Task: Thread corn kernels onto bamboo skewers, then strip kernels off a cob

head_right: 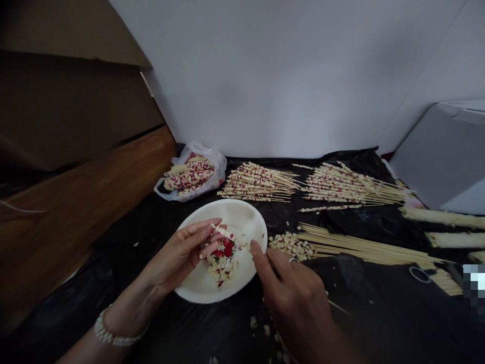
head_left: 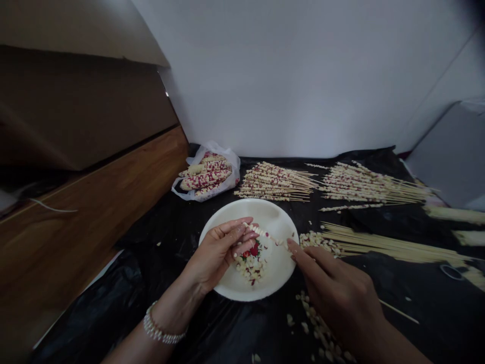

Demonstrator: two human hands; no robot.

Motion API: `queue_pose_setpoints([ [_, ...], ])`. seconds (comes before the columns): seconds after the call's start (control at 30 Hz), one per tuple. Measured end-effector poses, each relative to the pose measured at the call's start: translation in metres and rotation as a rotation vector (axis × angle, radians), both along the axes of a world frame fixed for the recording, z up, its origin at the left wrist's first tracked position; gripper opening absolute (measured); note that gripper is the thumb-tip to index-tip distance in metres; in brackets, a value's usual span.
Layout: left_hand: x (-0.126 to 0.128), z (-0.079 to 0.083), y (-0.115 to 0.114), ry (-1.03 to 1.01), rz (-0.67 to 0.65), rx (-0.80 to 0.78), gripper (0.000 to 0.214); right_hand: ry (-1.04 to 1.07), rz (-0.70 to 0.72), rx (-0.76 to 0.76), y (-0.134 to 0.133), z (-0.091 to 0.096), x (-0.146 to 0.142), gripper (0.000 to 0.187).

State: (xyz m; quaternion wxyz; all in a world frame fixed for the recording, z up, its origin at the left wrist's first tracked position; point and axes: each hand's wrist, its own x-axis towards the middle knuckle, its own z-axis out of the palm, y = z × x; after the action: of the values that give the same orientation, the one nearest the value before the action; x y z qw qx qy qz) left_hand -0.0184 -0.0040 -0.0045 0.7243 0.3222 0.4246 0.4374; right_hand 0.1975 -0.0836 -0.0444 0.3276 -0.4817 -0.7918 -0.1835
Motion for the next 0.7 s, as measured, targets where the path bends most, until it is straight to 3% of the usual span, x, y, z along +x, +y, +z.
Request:
queue_pose_setpoints([
  [0.43,0.0018,0.0026,-0.0023,0.021,0.002,0.033,0.018,0.001,-0.023,-0.008,0.0001,0.0007,-0.0003,0.049],
  [0.7,0.0019,0.0032,-0.0002,0.027,0.082,-0.013,0.015,-0.005,-0.018,-0.017,-0.0008,0.0004,0.0006,0.053],
])
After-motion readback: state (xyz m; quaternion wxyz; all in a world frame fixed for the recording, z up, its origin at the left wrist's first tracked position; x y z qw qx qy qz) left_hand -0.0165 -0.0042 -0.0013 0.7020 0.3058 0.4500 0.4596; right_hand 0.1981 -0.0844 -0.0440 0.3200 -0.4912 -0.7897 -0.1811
